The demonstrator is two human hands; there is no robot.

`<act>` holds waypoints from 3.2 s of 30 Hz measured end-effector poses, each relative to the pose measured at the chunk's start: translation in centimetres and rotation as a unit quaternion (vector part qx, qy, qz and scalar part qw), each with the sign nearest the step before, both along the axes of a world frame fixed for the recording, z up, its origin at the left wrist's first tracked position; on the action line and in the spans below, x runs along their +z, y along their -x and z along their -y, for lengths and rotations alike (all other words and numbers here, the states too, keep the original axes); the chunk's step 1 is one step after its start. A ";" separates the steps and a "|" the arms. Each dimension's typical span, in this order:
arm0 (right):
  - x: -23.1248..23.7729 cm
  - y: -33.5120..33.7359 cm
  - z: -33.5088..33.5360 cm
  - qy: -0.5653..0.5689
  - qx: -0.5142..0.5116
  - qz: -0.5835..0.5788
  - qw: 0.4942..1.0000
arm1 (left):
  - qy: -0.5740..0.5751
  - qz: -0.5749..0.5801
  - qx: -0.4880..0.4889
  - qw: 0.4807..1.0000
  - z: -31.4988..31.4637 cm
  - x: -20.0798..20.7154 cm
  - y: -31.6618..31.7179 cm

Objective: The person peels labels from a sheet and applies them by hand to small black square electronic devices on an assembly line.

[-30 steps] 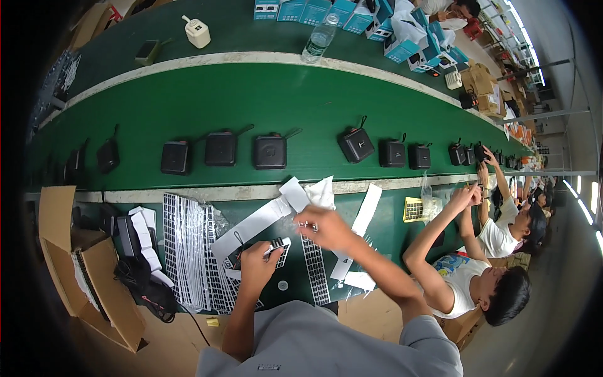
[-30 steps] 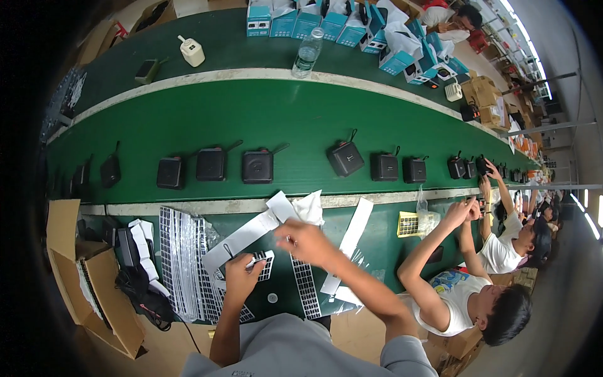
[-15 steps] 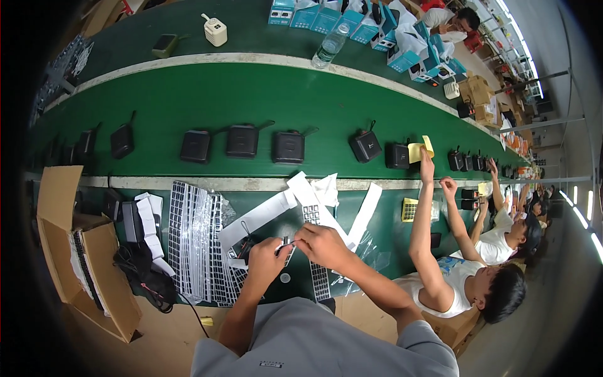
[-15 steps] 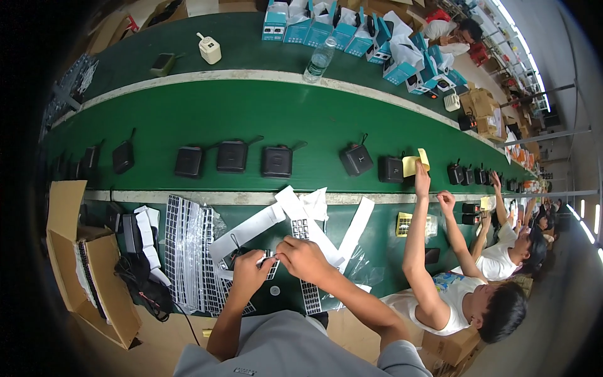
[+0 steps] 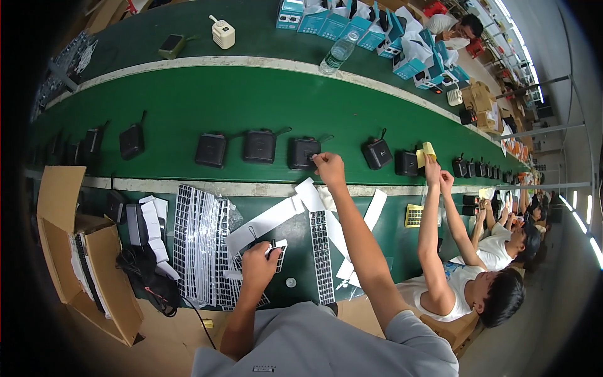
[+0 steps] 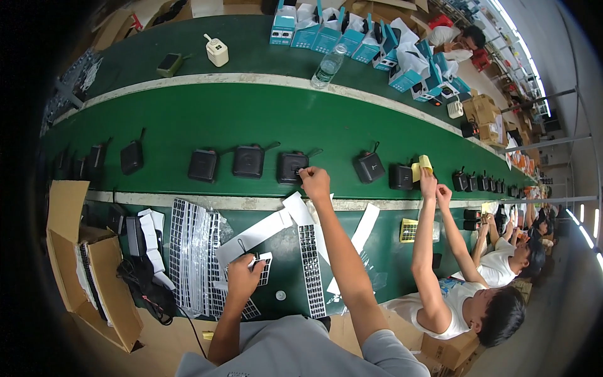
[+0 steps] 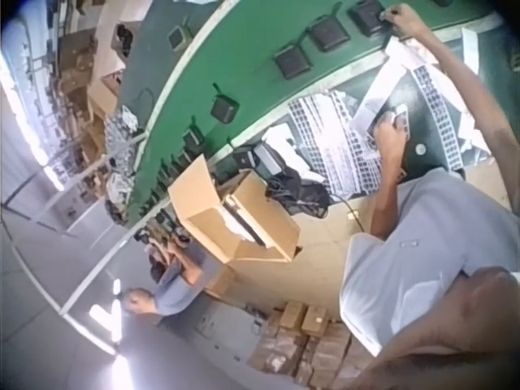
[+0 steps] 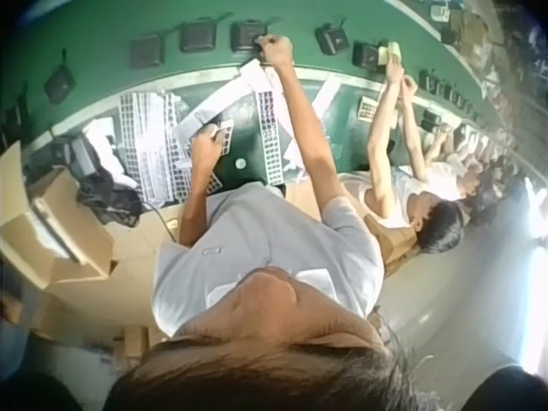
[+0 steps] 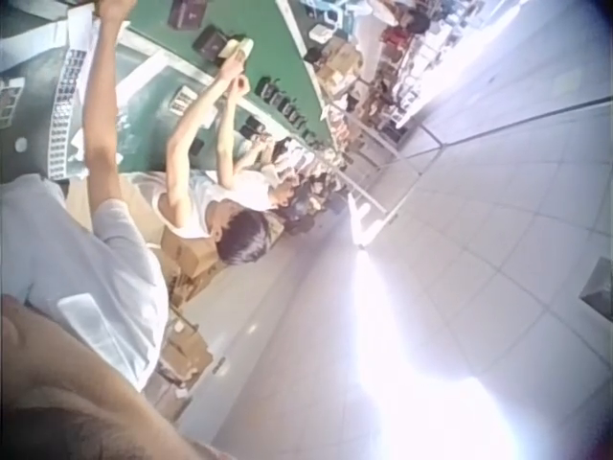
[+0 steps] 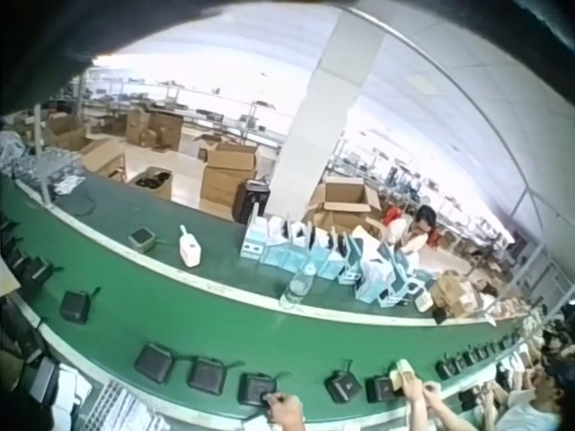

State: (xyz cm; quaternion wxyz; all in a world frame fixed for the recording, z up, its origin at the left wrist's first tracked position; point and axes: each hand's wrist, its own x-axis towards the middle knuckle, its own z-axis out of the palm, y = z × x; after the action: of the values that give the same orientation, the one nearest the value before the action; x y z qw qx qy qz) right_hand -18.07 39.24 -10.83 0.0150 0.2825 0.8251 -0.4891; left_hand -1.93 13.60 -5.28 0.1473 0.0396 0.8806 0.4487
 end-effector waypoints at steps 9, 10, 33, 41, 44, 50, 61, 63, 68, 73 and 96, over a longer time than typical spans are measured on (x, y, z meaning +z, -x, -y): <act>-1.1 1.5 -0.8 -0.065 0.008 0.022 0.998 | -0.001 0.027 0.001 1.000 0.7 0.0 0.8; -1.3 1.5 -1.1 -0.066 0.008 0.023 0.998 | -0.005 0.018 -0.006 1.000 0.7 -0.2 0.8; 8.3 -13.6 8.0 -0.053 0.460 -0.053 0.885 | -0.034 -0.018 -0.075 0.996 0.3 -0.9 -0.5; 9.6 -13.7 8.2 -0.082 0.513 -0.048 0.853 | -0.015 -0.004 -0.088 0.996 0.2 -0.9 -0.8; 8.5 -13.7 8.3 -0.033 0.462 -0.043 0.885 | 0.046 0.011 -0.045 0.998 0.7 -1.3 -0.8; 1.5 -10.5 5.2 0.240 0.123 0.034 0.962 | 0.018 0.018 -0.038 0.999 0.0 0.0 -0.3; 0.6 2.8 0.7 0.088 0.058 0.079 0.991 | 0.026 0.035 -0.059 0.997 1.9 -1.3 0.9; 0.3 3.5 1.1 0.065 0.070 0.098 0.991 | 0.027 0.035 -0.045 0.998 2.3 -1.7 0.8; 0.0 4.5 0.6 0.013 0.060 0.100 0.993 | 0.033 0.044 -0.049 0.997 2.6 -1.5 1.1; -0.3 4.8 -0.3 -0.044 0.070 0.121 0.989 | 0.040 0.053 -0.060 0.996 2.7 -1.6 1.1; 2.6 -13.5 6.2 0.145 0.192 0.015 0.971 | -0.055 0.015 0.048 0.997 2.0 -1.1 1.1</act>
State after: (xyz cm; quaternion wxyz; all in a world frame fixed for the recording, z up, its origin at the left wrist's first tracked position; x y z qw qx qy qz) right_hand -4.54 33.01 -8.22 0.1615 0.1211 0.7838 -0.5873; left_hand -3.02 11.55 -6.34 0.1365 -0.0018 0.8532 0.5034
